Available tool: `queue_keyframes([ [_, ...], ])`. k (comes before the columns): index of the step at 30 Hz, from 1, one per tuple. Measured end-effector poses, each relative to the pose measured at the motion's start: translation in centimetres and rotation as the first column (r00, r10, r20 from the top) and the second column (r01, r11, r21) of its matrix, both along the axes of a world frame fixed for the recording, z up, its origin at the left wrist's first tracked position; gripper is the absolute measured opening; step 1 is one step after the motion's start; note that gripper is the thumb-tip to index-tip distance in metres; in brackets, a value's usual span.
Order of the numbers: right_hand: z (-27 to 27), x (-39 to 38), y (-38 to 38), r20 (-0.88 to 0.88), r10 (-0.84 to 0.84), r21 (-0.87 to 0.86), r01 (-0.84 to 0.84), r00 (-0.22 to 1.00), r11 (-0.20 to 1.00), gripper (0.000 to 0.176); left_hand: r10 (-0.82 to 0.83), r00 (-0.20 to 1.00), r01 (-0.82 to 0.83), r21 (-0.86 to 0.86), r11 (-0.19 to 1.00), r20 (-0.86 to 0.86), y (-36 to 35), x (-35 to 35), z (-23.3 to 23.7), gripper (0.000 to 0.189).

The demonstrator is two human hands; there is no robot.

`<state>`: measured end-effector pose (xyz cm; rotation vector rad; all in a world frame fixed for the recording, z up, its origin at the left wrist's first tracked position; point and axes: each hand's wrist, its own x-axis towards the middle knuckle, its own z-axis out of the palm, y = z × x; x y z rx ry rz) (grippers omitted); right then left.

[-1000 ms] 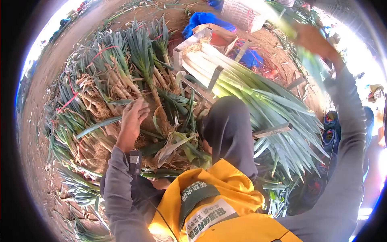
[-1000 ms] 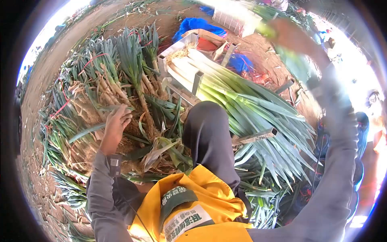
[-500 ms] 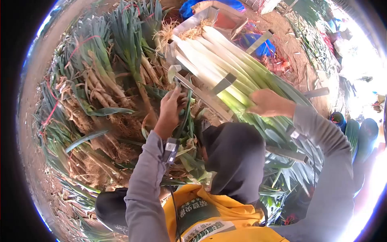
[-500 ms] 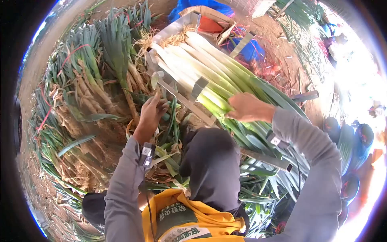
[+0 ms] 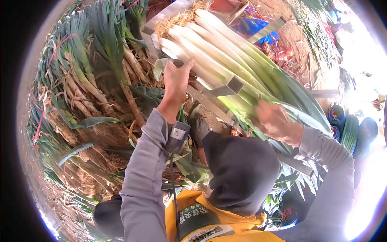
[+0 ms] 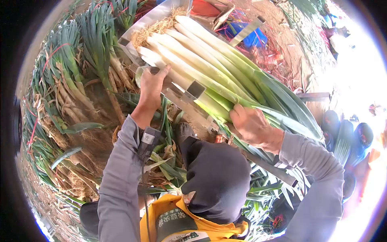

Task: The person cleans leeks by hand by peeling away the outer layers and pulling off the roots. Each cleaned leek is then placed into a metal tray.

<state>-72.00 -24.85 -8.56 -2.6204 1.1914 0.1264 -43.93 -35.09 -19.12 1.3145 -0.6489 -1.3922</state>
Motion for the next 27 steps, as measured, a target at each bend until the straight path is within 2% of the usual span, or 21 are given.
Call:
queue_keyframes([
  [4, -2.3, -0.5, 0.4, 0.019, 0.029, -0.028, -0.028, 0.999, 0.999, 0.021, -0.04, 0.999, 0.04, -0.002, 0.999, -0.009, 0.0, -0.2, -0.1, 0.032],
  [6, -3.3, -0.4, 0.3, -0.146, 0.177, -0.084, -0.19, 0.973, 0.978, 0.022, -0.021, 1.0, 0.02, -0.025, 0.999, -0.004, 0.3, -0.9, -0.8, 0.033],
  [7, -3.5, -0.4, 0.2, -0.14, 0.176, -0.098, -0.191, 0.974, 0.977, 0.022, 0.017, 1.0, -0.017, -0.046, 0.999, 0.005, 0.3, -0.7, -1.2, 0.034],
  [11, -3.1, 0.2, 1.1, -0.176, 0.158, -0.102, -0.178, 0.972, 0.979, 0.023, -0.014, 1.0, 0.015, -0.049, 0.999, 0.028, 0.6, -0.4, -0.7, 0.035],
  [13, -1.8, 1.0, 0.8, -0.223, 0.014, 0.062, 0.0, 0.975, 0.998, 0.026, 0.004, 0.999, -0.003, 0.028, 1.0, -0.037, 1.2, 0.3, -0.4, 0.033],
  [15, -1.3, 0.4, 0.4, -0.362, 0.02, 0.197, 0.056, 0.932, 0.979, 0.026, -0.11, 0.994, 0.111, 0.059, 0.992, -0.013, 4.1, 2.5, 4.1, 0.036],
  [17, 2.2, -0.3, 0.1, -0.197, 0.228, 0.106, -0.21, 0.954, 0.972, 0.021, -0.166, 0.979, 0.153, 0.116, 0.981, 0.116, 8.2, 6.1, 7.6, 0.044],
  [18, 3.4, -0.7, -0.5, -0.065, 0.252, 0.086, -0.246, 0.966, 0.965, 0.024, -0.194, 0.978, 0.19, 0.063, 0.98, 0.072, 10.4, 8.7, 9.2, 0.046],
  [19, 4.6, -0.7, -1.3, 0.034, 0.058, 0.27, -0.065, 0.998, 0.961, 0.026, -0.116, 0.992, 0.113, 0.07, 0.991, 0.052, 12.4, 11.1, 10.6, 0.044],
  [20, 5.6, -1.0, -1.9, 0.183, 0.239, -0.179, -0.207, 0.953, 0.962, 0.026, -0.083, 0.997, 0.083, 0.016, 0.996, -0.007, 14.4, 14.1, 11.9, 0.042],
  [21, 9.2, 2.2, -1.1, 0.261, -0.165, 0.016, 0.167, 0.951, 0.986, 0.027, -0.059, 0.995, 0.056, -0.047, 0.997, -0.076, 16.6, 17.0, 13.3, 0.04],
  [22, 12.6, 5.2, -0.4, 0.24, -0.551, 0.221, 0.507, 0.8, 0.833, 0.029, 0.076, 0.996, -0.076, -0.016, 0.997, -0.037, 18.9, 18.8, 16.8, 0.036],
  [23, 13.3, 4.5, -2.2, 0.327, -0.534, 0.276, 0.462, 0.78, 0.843, 0.031, 0.195, 0.98, -0.196, -0.042, 0.98, -0.032, 20.4, 21.3, 18.2, 0.034],
  [25, 14.3, 6.2, -3.2, 0.368, -0.519, 0.211, 0.474, 0.772, 0.855, 0.031, 0.327, 0.943, -0.332, -0.11, 0.937, -0.054, 23.6, 24.6, 20.3, 0.028],
  [27, 16.1, 14.8, -2.1, 0.473, -0.366, 0.271, 0.262, 0.802, 0.926, 0.032, 0.418, 0.905, -0.422, -0.323, 0.847, -0.086, 27.0, 32.4, 20.8, 0.023],
])
